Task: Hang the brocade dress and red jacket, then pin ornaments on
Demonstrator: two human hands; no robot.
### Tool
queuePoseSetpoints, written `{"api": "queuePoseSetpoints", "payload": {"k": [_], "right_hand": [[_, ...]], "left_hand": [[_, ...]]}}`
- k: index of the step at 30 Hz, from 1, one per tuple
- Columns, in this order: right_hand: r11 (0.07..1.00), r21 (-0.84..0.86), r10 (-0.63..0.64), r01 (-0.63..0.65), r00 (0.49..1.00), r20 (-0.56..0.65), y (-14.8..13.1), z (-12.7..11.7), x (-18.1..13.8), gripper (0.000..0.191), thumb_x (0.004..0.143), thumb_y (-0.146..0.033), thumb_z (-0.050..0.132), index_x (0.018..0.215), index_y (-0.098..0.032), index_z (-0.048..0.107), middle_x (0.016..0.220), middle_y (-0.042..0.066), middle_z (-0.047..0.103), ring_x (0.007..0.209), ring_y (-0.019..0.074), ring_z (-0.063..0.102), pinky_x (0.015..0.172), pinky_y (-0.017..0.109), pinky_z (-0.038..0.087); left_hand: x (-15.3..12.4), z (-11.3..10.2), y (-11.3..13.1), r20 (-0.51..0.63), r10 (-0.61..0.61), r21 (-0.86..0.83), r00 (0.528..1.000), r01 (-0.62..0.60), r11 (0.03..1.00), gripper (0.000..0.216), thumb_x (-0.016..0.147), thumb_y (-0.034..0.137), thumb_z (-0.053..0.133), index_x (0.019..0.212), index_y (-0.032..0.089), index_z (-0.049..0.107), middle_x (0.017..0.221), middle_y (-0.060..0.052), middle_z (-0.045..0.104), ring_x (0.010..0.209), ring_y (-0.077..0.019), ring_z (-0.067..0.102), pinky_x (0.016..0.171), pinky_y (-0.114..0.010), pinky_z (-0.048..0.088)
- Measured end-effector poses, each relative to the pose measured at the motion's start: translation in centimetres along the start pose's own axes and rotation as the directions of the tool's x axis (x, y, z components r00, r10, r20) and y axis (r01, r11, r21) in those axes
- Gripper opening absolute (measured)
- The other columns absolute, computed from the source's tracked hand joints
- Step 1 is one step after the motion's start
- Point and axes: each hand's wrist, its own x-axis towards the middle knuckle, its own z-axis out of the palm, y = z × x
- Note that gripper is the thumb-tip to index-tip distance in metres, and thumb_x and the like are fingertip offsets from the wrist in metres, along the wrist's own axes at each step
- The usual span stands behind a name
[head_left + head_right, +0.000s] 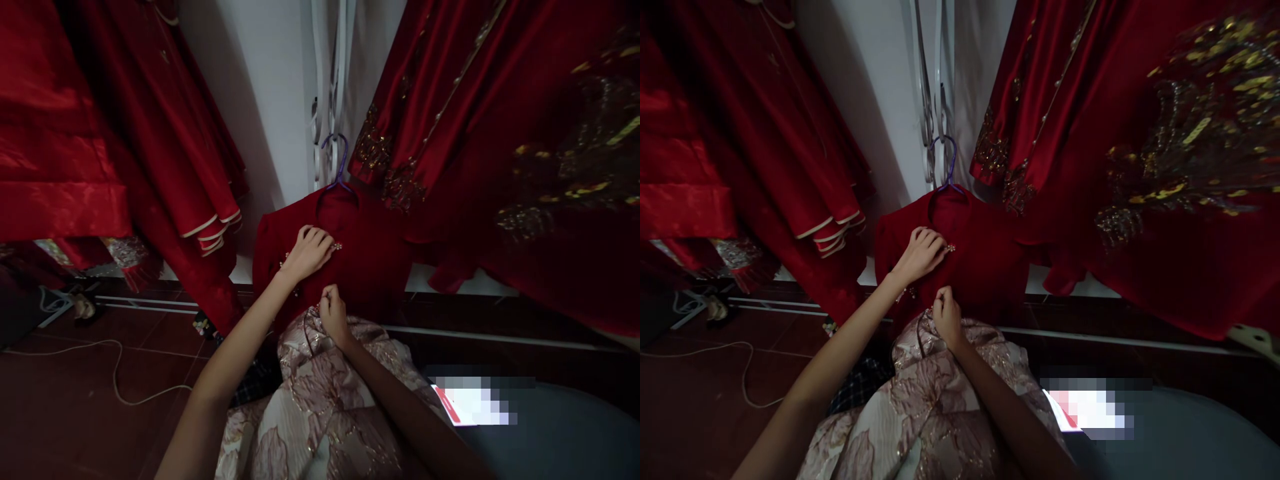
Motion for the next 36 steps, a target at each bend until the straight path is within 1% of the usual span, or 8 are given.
{"api": "queuePoseSetpoints", "payload": {"k": [4, 8, 11, 14, 20, 24, 29, 36], "right_hand": [[1.0, 0.006, 0.002, -0.002, 1.0, -0.003, 0.2, 0.2, -0.1, 0.008, 0.076, -0.017, 0.033, 0.079, -0.022, 0.038, 0.067, -0.001, 0.045, 0.061, 0.0142, 0.048, 0.062, 0.025, 0.036], [1.0, 0.003, -0.002, 0.002, 0.999, -0.035, -0.4, -0.1, 0.2, 0.008, 0.076, -0.017, 0.034, 0.079, -0.021, 0.041, 0.069, 0.0, 0.047, 0.063, 0.0142, 0.047, 0.064, 0.025, 0.036], [1.0, 0.018, -0.013, 0.015, 0.992, -0.124, -1.3, -0.7, 0.9, 0.009, 0.077, -0.016, 0.036, 0.079, -0.02, 0.043, 0.074, 0.002, 0.05, 0.07, 0.0148, 0.049, 0.07, 0.027, 0.038], [0.998, 0.06, 0.001, 0.01, 0.984, -0.18, -2.0, -1.3, 1.6, 0.009, 0.077, -0.016, 0.037, 0.08, -0.019, 0.044, 0.078, 0.003, 0.052, 0.074, 0.0148, 0.05, 0.072, 0.027, 0.039], [0.996, 0.084, 0.022, -0.011, 0.991, -0.132, -1.7, -1.1, 1.5, 0.008, 0.077, -0.017, 0.038, 0.081, -0.019, 0.045, 0.078, 0.002, 0.053, 0.073, 0.0142, 0.05, 0.07, 0.027, 0.039], [0.998, 0.059, 0.016, -0.011, 0.997, -0.077, -1.4, -0.9, 1.2, 0.007, 0.076, -0.017, 0.04, 0.08, -0.019, 0.046, 0.076, 0.001, 0.053, 0.068, 0.0132, 0.049, 0.067, 0.026, 0.038], [0.998, 0.054, 0.016, -0.012, 0.998, -0.065, -1.2, -0.8, 1.1, 0.006, 0.075, -0.018, 0.041, 0.079, -0.019, 0.046, 0.071, -0.001, 0.051, 0.063, 0.0123, 0.047, 0.064, 0.025, 0.037], [0.998, 0.062, 0.024, -0.021, 0.999, -0.045, -1.1, -0.6, 1.0, 0.008, 0.074, -0.016, 0.041, 0.079, -0.019, 0.046, 0.067, -0.002, 0.048, 0.059, 0.0109, 0.045, 0.061, 0.023, 0.036]], "left_hand": [[0.0, -0.2, -0.4, -0.035, -0.009, -0.132, 0.999, 0.004, 0.991, 0.017, 0.088, 0.027, 0.041, 0.087, 0.021, 0.057, 0.083, -0.005, 0.058, 0.091, -0.0173, 0.051, 0.109, -0.042, 0.021], [0.1, -0.3, -0.6, -0.001, -0.035, -0.097, 0.999, 0.035, 0.995, 0.018, 0.088, 0.024, 0.04, 0.088, 0.022, 0.058, 0.082, -0.005, 0.059, 0.089, -0.0173, 0.051, 0.11, -0.044, 0.019], [0.3, -0.5, -0.5, 0.019, -0.068, -0.069, 0.997, 0.069, 0.995, 0.018, 0.088, 0.026, 0.041, 0.088, 0.021, 0.057, 0.079, -0.005, 0.059, 0.089, -0.0184, 0.052, 0.11, -0.048, 0.017], [0.3, -0.8, -0.3, -0.006, -0.077, -0.093, 0.997, 0.076, 0.993, 0.015, 0.087, 0.028, 0.044, 0.087, 0.02, 0.057, 0.078, -0.004, 0.06, 0.088, -0.0188, 0.053, 0.11, -0.05, 0.015], [0.0, -0.7, -0.4, -0.039, -0.101, -0.045, 0.994, 0.099, 0.994, 0.013, 0.085, 0.028, 0.048, 0.09, 0.02, 0.058, 0.082, -0.005, 0.059, 0.091, -0.0205, 0.053, 0.112, -0.051, 0.013], [0.1, -0.6, -0.6, -0.066, -0.106, -0.049, 0.992, 0.103, 0.994, 0.013, 0.085, 0.027, 0.048, 0.086, 0.02, 0.059, 0.08, -0.005, 0.059, 0.09, -0.0205, 0.054, 0.112, -0.051, 0.013], [0.3, -0.8, -0.6, -0.02, -0.081, -0.036, 0.997, 0.08, 0.996, 0.013, 0.085, 0.023, 0.046, 0.088, 0.021, 0.058, 0.079, -0.004, 0.06, 0.087, -0.0196, 0.054, 0.112, -0.053, 0.01], [0.4, -0.7, -0.5, -0.014, -0.119, -0.156, 0.993, 0.116, 0.981, 0.008, 0.081, 0.023, 0.052, 0.087, 0.021, 0.057, 0.079, -0.003, 0.061, 0.086, -0.0188, 0.056, 0.113, -0.052, 0.007]]}}
